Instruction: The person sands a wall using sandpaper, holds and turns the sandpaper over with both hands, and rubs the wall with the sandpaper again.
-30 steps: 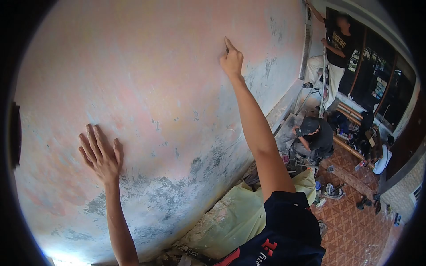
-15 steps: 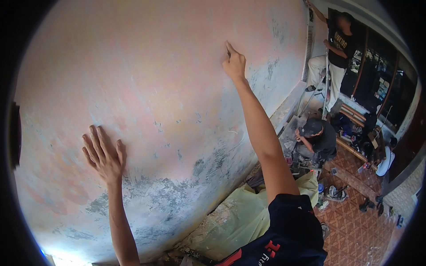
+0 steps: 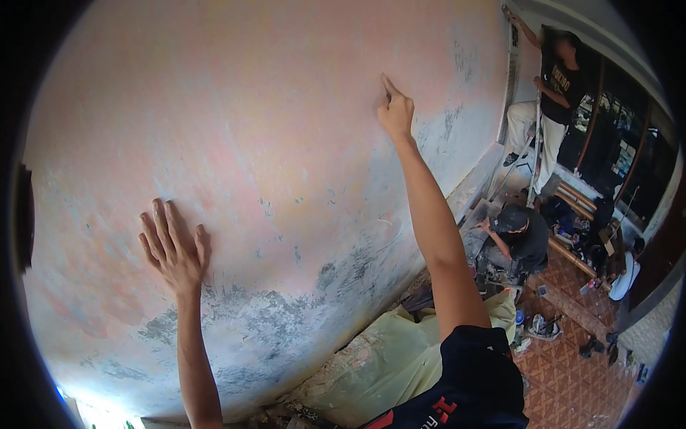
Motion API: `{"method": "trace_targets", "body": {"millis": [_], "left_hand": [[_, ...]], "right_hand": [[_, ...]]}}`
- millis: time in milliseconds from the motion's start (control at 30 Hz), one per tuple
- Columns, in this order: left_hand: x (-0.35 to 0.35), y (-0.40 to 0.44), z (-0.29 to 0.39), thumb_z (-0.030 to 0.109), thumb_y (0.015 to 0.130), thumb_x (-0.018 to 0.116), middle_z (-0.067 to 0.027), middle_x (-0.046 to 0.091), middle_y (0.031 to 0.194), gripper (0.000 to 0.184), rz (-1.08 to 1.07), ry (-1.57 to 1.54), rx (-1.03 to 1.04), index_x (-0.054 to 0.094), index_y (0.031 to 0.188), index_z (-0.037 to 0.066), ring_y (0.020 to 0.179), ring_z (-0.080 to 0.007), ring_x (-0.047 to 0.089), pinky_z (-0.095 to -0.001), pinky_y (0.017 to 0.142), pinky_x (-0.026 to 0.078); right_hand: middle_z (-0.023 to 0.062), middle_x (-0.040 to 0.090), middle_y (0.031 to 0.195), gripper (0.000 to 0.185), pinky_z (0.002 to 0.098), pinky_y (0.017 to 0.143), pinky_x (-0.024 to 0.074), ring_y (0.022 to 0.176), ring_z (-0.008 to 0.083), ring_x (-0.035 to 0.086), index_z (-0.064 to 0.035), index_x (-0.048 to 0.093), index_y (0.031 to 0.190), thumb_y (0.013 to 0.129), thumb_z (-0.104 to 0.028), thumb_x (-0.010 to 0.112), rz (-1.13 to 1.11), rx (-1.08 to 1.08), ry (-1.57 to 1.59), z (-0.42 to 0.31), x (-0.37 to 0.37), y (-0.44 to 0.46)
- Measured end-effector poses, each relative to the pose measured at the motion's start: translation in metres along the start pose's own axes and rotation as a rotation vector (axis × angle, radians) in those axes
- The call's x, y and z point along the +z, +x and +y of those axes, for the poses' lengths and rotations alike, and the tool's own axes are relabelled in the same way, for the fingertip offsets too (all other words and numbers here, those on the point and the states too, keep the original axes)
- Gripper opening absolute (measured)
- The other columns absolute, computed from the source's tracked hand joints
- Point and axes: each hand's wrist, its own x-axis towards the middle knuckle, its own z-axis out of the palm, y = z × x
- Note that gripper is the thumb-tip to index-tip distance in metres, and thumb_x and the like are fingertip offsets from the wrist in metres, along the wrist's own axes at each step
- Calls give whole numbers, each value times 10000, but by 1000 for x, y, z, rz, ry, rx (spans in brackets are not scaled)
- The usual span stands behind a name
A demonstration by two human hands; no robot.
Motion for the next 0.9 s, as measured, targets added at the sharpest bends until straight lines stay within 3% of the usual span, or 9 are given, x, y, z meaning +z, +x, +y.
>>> {"method": "trace_targets", "body": {"millis": [67,167,367,600,700,800,900], "left_hand": [[2,1,2,445,988,475,-72,395,1552,602,7,2,-10,430,1483,106,1465,-282,302,-445,1202,173],[0,2,3,444,987,475,-71,398,1550,603,-6,12,-5,430,1483,103,1464,-280,305,-439,1201,177],[1,2,3,433,978,489,-69,404,1549,594,10,4,-18,445,1477,114,1460,-281,314,-432,1195,192],[3,2,1,442,978,495,-56,430,1532,583,41,26,-1,469,1461,118,1444,-280,348,-422,1193,204],[0,4,5,442,978,495,-56,446,1522,575,25,38,-14,482,1451,115,1432,-280,369,-419,1191,213],[3,3,5,423,981,484,-66,421,1539,580,48,39,9,461,1463,100,1448,-281,339,-422,1185,210],[3,5,4,419,984,480,-68,428,1534,575,71,58,16,464,1459,96,1446,-282,342,-418,1183,213]], "right_hand": [[257,680,1019,444,417,824,541,884,410,681,-142,647,1286,865,-57,535,74,-136,-6,11,4,2],[256,677,1020,485,425,834,539,877,408,681,-153,639,1299,837,-48,538,62,10,18,11,6,27],[236,690,1028,494,421,866,535,916,395,684,-152,639,1297,826,-52,529,42,-45,16,21,7,-9],[219,691,1054,374,390,837,555,900,347,708,-76,693,1203,896,-273,607,193,-3,22,22,18,33],[208,695,1042,365,386,823,566,899,336,714,-74,700,1189,915,-295,605,76,-24,8,21,9,14],[214,702,989,360,382,786,571,851,338,721,-73,707,1176,923,-308,606,149,-137,14,36,14,23],[220,706,931,356,387,777,569,817,345,718,-81,710,1173,926,-316,610,202,-100,24,37,16,42]]}}
